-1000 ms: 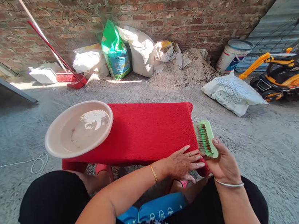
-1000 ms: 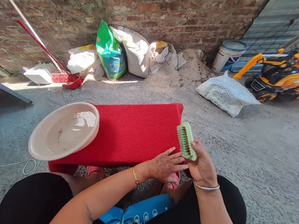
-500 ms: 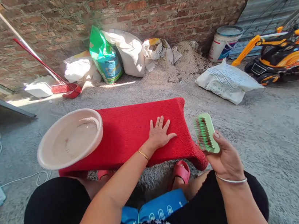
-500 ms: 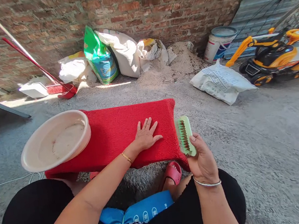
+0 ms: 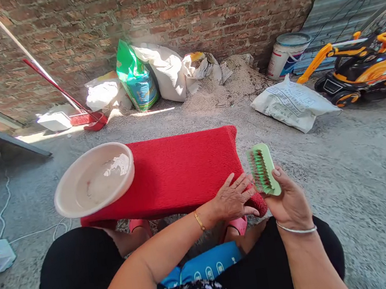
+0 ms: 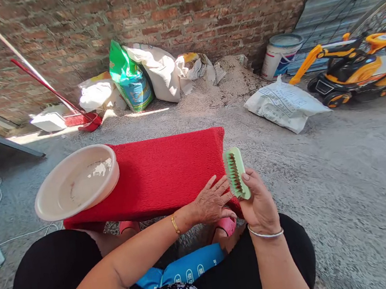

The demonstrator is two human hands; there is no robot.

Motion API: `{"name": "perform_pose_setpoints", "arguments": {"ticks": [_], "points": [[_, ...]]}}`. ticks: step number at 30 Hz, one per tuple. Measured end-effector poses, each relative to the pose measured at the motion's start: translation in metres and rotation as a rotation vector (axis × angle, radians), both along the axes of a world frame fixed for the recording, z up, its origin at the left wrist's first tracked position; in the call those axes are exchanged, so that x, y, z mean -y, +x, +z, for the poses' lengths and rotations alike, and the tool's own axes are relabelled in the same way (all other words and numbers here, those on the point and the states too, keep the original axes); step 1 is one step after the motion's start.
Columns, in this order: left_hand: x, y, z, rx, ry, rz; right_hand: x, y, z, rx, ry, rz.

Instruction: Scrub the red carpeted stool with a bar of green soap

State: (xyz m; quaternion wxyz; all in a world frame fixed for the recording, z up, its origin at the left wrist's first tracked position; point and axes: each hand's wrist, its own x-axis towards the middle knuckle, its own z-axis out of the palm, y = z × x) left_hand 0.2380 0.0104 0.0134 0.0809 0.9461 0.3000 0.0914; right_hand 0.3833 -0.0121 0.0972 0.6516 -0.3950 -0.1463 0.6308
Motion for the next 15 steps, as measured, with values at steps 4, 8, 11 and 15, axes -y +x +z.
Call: {"name": "perform_pose_setpoints", "arguments": {"ticks": [4,8,11,15], "points": [[-0.001,-0.076,-0.004,-0.124,0.045,0.204,0.002,0.000,-0.002,-0.020,0.015,0.042],[-0.004,-0.087,-0.006,-0.204,0.036,0.220,0.002,-0.001,-0.005,-0.023,0.029,0.067],[-0.006,-0.058,-0.006,-0.190,0.049,0.193,0.001,0.001,-0.006,-0.020,0.039,0.071],[-0.010,-0.008,-0.009,-0.102,0.059,0.090,0.000,0.005,-0.007,-0.019,0.037,0.057]]}}
